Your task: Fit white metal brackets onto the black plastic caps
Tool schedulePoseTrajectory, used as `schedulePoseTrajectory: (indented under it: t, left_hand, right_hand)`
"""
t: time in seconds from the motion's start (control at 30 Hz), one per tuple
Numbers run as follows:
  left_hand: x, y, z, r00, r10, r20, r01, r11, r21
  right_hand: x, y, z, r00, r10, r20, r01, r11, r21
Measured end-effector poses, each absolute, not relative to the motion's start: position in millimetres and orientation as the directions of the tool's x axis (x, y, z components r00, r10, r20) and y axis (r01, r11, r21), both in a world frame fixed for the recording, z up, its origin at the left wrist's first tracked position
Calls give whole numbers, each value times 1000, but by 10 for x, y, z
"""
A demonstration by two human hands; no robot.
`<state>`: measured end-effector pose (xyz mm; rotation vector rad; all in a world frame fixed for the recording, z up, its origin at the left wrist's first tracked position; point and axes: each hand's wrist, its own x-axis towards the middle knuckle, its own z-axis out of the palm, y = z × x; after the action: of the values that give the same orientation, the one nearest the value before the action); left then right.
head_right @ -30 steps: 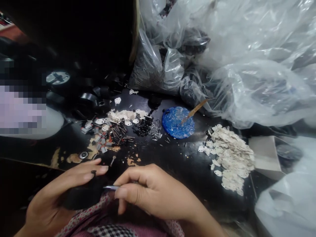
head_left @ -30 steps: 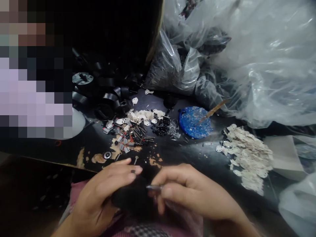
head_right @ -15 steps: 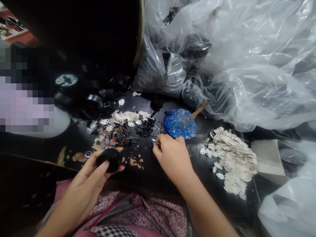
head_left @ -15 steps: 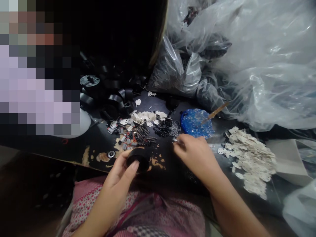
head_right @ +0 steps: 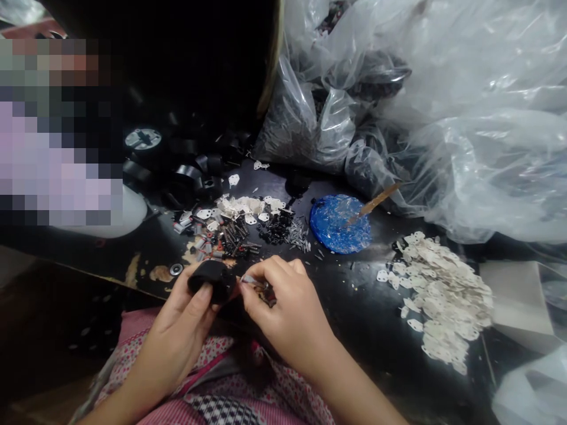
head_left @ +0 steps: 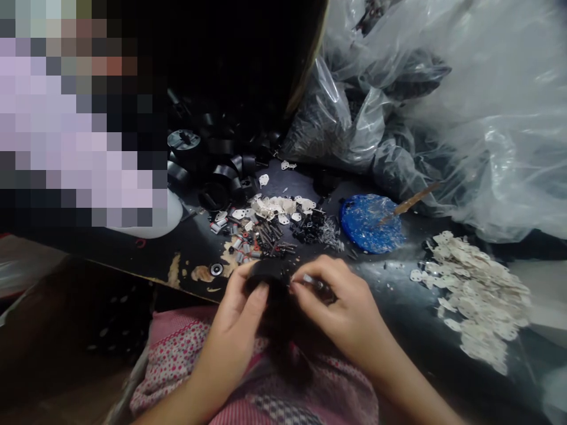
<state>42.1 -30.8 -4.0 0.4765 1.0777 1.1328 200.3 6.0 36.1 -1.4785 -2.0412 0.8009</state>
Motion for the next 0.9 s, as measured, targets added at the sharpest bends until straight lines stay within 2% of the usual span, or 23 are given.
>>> schedulePoseTrajectory:
  t: [0.07,0.17,0.27,0.4,0.53,0.63,0.8,0.9]
  left_hand:
    - [414,-314,-58,22,901,-433,-467,393,792]
    - [429,-284,-35,41,888,-458,-537,406,739]
    - [453,-255,6,87,876,-475,-609,424,670]
    - [471,-266,32,198,866,-459,-603,477,640]
    - [479,-288,39,228,856,-464,-591,500,633]
    - [470,-283,41,224,858,-462,-559,501,660]
    - [401,-234,13,271,856,-441,-410,517,752]
    - [351,-207,-1,299,834,-465,-407,552,728]
  right_hand:
    - [2011,64,376,-288,957,34,661,224,-716]
    - [2016,52,398,-296,954,46,645,235,-727]
    - [2001,32,400,-300,944,133,606,297,-738]
    - [1962,23,349,-337,902,270,651,430,-625]
    - [1939,32,320,-368,874,319,681,486,-547]
    - [1939,41,337,-415,860,297,687,510,-517]
    - [1934,19,335,-438,870,226,696,488,-527]
    - [1929,-6,337,-418,891,175,723,443,-530]
